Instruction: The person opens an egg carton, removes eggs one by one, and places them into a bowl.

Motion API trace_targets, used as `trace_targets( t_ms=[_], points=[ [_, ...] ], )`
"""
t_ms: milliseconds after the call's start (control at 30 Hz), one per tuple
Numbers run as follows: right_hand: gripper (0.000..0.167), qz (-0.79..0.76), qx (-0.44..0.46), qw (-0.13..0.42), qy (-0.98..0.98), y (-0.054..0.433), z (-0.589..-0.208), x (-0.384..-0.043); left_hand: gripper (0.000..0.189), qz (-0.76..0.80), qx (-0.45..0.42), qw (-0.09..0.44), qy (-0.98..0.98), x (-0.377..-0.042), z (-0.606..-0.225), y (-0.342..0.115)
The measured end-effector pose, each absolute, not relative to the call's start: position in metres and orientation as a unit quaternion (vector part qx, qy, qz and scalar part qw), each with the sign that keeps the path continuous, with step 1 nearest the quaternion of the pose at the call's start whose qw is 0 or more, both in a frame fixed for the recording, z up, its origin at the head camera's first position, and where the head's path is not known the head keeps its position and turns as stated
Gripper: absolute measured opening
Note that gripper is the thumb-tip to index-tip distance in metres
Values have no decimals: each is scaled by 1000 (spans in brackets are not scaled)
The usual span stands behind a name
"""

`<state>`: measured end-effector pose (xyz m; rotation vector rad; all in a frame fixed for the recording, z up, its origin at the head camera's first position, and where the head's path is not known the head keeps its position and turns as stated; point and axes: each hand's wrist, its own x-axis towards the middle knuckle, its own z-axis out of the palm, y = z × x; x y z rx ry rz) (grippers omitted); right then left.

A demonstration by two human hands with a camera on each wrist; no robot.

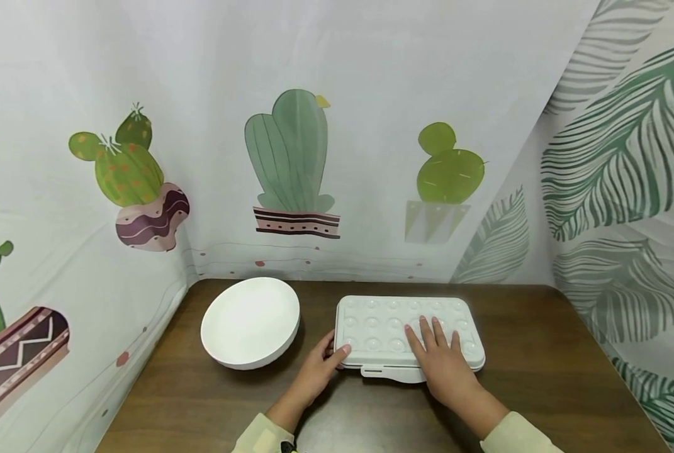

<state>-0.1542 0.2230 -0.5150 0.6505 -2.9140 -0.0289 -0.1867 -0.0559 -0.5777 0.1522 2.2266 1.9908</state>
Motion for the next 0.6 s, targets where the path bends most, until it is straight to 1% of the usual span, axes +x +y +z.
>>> trace_targets(
  t_ms=[167,300,467,600],
  points=[
    [92,-9,221,72,-973,225,-516,-156,70,661,48,75,745,-186,-578,-56],
    [92,-2,219,68,-973,228,-515,-155,70,660,47,75,746,-185,-579,-56],
    [90,8,221,75,-972,231,-513,-152,68,659,44,72,747,-186,-579,-55],
    [94,6,228,82,-970,233,-509,-152,66,665,48,66,742,-186,-577,-55]
  ],
)
